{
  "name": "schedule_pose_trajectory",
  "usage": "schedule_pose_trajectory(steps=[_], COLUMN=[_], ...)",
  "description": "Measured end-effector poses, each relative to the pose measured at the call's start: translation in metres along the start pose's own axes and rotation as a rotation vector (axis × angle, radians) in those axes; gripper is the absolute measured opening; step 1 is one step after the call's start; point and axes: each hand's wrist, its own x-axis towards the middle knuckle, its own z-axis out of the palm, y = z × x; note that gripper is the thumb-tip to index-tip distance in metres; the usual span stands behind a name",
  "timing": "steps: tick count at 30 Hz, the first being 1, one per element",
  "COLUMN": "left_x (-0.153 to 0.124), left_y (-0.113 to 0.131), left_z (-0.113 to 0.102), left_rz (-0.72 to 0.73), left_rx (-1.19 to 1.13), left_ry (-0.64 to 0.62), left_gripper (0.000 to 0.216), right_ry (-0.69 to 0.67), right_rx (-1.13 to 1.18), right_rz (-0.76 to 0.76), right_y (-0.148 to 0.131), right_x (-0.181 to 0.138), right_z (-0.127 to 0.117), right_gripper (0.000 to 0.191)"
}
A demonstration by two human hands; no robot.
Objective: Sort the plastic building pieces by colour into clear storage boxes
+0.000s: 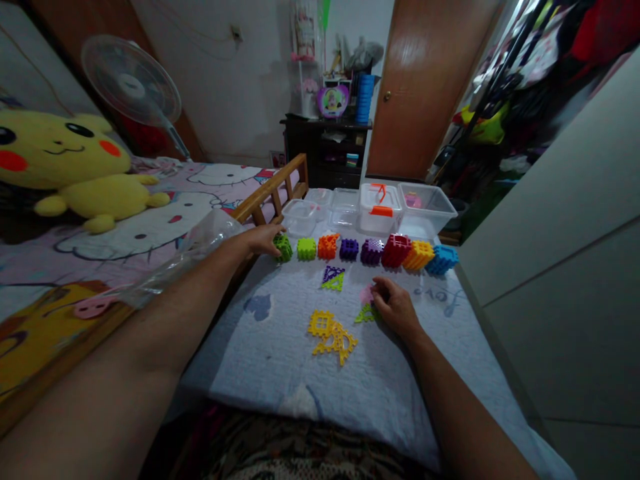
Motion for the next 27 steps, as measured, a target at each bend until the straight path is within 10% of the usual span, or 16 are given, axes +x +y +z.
schedule_pose_trajectory(steps=[12,16,21,27], left_x=[0.004,-0.008,-0.06,-0.126], left_y=[-0.006,-0.001,0.047,0.128], left_z=[0.007,0.002,0.006,0.059], left_rz=[0.035,0.134,0.321,0.572], left_rx=[-0.015,0.019,-0.034,-0.234], left_ry=[0.041,0.237,0.561,0.263], left_gripper=[0.083,0.08,0.055,0.037], right_ry=[0.005,-0.001,0.0,-0.003], right_rx=[-0.011,-0.009,-0.015,-0.101], right_rz=[0.0,-0.005,-0.031,-0.103], right_y=[-0.002,0.0,0.001,-0.005], right_x=[0.0,0.0,-0.001,-0.002], right_z=[-0.002,-0.001,0.001,0.0], right_gripper=[0.036,0.035,0.035,0.032])
